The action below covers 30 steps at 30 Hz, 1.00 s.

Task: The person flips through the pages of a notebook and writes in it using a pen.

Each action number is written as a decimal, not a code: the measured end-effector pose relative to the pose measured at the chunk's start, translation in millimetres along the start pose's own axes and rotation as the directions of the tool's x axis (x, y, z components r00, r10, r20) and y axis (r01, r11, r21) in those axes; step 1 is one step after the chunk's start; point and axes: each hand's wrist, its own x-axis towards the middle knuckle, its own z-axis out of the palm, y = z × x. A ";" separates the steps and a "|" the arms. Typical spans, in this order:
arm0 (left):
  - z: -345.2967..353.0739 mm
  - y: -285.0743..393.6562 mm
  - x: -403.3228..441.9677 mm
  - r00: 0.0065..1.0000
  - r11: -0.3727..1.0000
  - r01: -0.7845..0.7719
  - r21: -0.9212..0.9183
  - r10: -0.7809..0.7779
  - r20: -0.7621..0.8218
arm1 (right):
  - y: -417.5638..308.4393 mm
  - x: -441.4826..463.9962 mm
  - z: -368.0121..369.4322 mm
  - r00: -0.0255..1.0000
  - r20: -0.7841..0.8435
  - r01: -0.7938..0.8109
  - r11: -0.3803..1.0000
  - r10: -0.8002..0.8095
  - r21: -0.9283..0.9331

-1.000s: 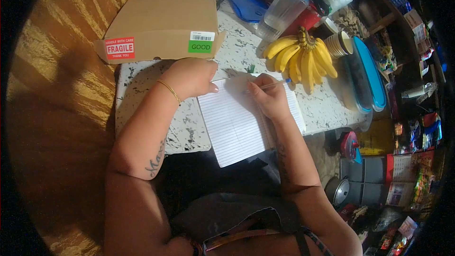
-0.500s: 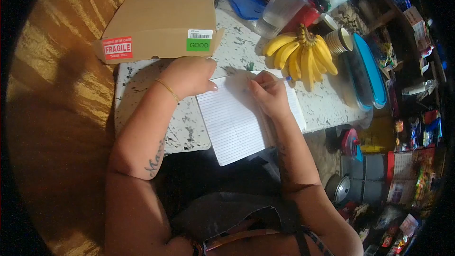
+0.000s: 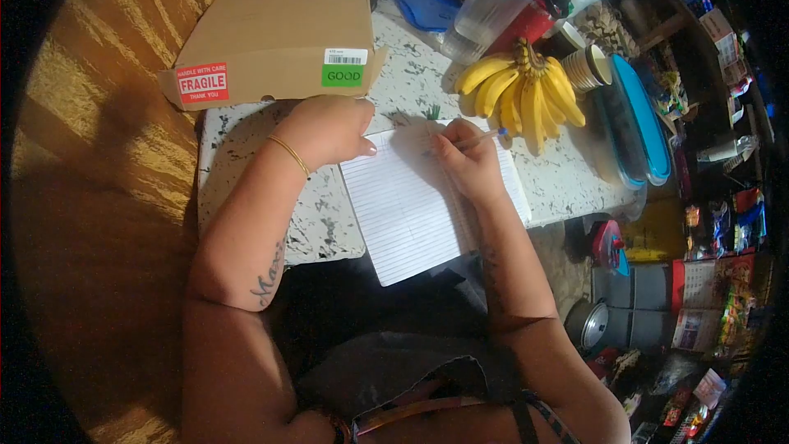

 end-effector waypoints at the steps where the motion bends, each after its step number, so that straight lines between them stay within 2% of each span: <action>1: 0.1 0.9 0.1 1.000 1.000 -0.002 0.010 0.002 0.000 | 0.7 0.1 0.2 1.000 -0.006 0.004 1.000 -0.005 -0.012; 5: -0.2 1.4 -0.9 0.999 0.999 -0.034 0.017 0.034 -0.014 | -3.0 -1.1 4.7 0.997 -0.077 0.010 1.000 -0.009 0.015; 8: -2.1 3.3 -1.4 1.000 1.000 -0.017 0.009 0.017 -0.002 | -4.9 0.5 -0.9 0.999 -0.036 -0.018 0.991 0.014 -0.133; 11: -0.6 1.3 -0.2 1.000 1.000 -0.004 -0.016 0.004 0.006 | 0.5 0.9 -1.1 1.000 -0.019 -0.005 0.997 0.003 -0.071; 14: 2.6 -1.7 1.1 1.000 1.000 -0.021 -0.019 0.021 -0.001 | -3.0 -1.7 8.8 0.988 -0.104 -0.070 0.939 0.111 0.336; 17: 1.5 -0.5 0.5 1.000 1.000 -0.027 -0.015 0.027 0.001 | 0.5 2.5 -1.6 0.989 -0.104 -0.006 0.746 0.100 0.666; 20: 2.3 -0.1 0.7 0.999 0.999 -0.036 -0.016 0.035 -0.008 | -4.5 5.9 -8.4 0.974 -0.165 0.001 0.724 0.155 0.689; 21: 2.8 -0.3 0.8 0.999 0.999 -0.038 -0.015 0.038 -0.009 | 0.3 8.7 -10.6 0.968 -0.196 0.009 0.758 0.157 0.652; 24: 1.9 -0.4 -0.6 0.999 0.999 -0.050 -0.022 0.049 -0.016 | 3.1 11.9 -11.1 0.974 -0.156 0.034 0.578 0.163 0.815; 27: -3.8 5.0 -2.0 0.999 1.000 -0.012 0.019 0.011 0.039 | 3.7 12.0 -14.2 0.964 -0.133 -0.016 0.551 0.230 0.835; 30: -9.8 11.5 -3.6 0.997 0.998 0.007 0.059 -0.012 0.082 | 16.3 13.4 -17.3 0.971 -0.138 0.004 0.563 0.195 0.827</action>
